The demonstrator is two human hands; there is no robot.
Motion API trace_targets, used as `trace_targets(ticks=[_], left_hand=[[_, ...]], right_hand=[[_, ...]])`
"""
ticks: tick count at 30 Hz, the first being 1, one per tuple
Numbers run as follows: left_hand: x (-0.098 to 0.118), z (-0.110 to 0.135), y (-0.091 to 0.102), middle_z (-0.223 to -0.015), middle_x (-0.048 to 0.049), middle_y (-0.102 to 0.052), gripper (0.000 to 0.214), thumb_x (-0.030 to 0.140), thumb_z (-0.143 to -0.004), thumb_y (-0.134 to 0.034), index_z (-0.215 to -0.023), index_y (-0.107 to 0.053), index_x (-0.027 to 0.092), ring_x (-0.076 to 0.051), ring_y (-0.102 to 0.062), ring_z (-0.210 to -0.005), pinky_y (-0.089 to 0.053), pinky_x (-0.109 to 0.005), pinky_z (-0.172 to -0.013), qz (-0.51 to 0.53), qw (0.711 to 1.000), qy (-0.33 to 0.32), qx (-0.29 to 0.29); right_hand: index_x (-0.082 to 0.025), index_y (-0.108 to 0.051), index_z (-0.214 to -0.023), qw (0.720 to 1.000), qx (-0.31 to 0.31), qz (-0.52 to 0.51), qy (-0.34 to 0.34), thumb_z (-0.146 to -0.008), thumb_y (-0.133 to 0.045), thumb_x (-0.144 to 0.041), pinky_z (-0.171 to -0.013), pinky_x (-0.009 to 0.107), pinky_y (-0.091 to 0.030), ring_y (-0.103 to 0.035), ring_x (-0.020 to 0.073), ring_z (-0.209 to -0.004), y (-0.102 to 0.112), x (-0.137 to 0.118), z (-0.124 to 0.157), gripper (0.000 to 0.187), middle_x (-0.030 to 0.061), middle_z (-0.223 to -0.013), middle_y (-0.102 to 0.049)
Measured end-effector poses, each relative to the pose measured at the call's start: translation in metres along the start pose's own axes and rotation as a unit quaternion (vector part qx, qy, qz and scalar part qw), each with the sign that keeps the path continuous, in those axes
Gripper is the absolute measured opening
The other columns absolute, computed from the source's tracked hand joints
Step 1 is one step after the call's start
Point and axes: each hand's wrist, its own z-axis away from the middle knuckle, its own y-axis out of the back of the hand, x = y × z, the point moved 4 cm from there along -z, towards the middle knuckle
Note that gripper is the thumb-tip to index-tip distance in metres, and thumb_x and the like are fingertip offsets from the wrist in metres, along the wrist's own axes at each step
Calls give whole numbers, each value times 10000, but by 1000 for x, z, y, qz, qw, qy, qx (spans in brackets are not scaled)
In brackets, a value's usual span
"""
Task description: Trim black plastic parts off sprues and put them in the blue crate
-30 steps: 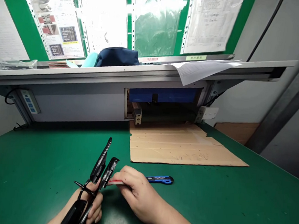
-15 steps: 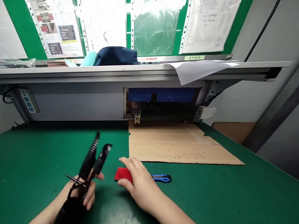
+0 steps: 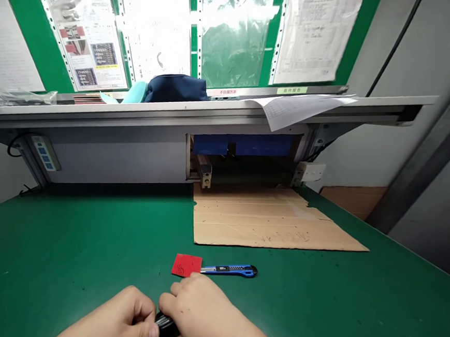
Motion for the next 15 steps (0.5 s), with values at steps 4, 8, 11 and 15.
trace_targets(ticks=[4, 8, 11, 15], left_hand=[[2, -5, 1, -513, 66, -342, 386, 475, -775, -654, -598, -497, 169, -99, -271, -516, -146, -256, -444, -32, 999, -8, 14], [18, -5, 8, -586, 48, -313, 505, 627, -827, -513, -614, -427, 177, -112, -257, -570, -186, -254, -486, 39, 997, -53, 44], [31, 0, 11, -660, 33, -317, 501, 654, -850, -445, -672, -395, 188, -122, -263, -617, -228, -243, -530, 120, 990, -67, 24], [33, 10, 7, -686, 20, -367, 463, 618, -869, -446, -716, -454, 181, -129, -295, -632, -227, -248, -549, 82, 991, -86, -64]], right_hand=[[-207, -519, -714, 999, 1, -35, -19, -666, -739, -258, -547, 254, -270, -491, 157, -551, -8, 11, 0, 231, -44, -643, -559], [-192, -504, -725, 985, 100, -134, -44, -644, -666, -130, -564, 213, -281, -495, 126, -595, -7, 21, -5, 192, -52, -670, -561], [-183, -509, -741, 965, 161, -197, -64, -605, -644, -81, -537, 188, -275, -467, 102, -585, -7, 23, -9, 217, -58, -672, -541], [-195, -544, -704, 976, 91, -199, 3, -631, -634, -69, -557, 190, -282, -427, 90, -582, 0, 15, -3, 171, -77, -647, -511]])
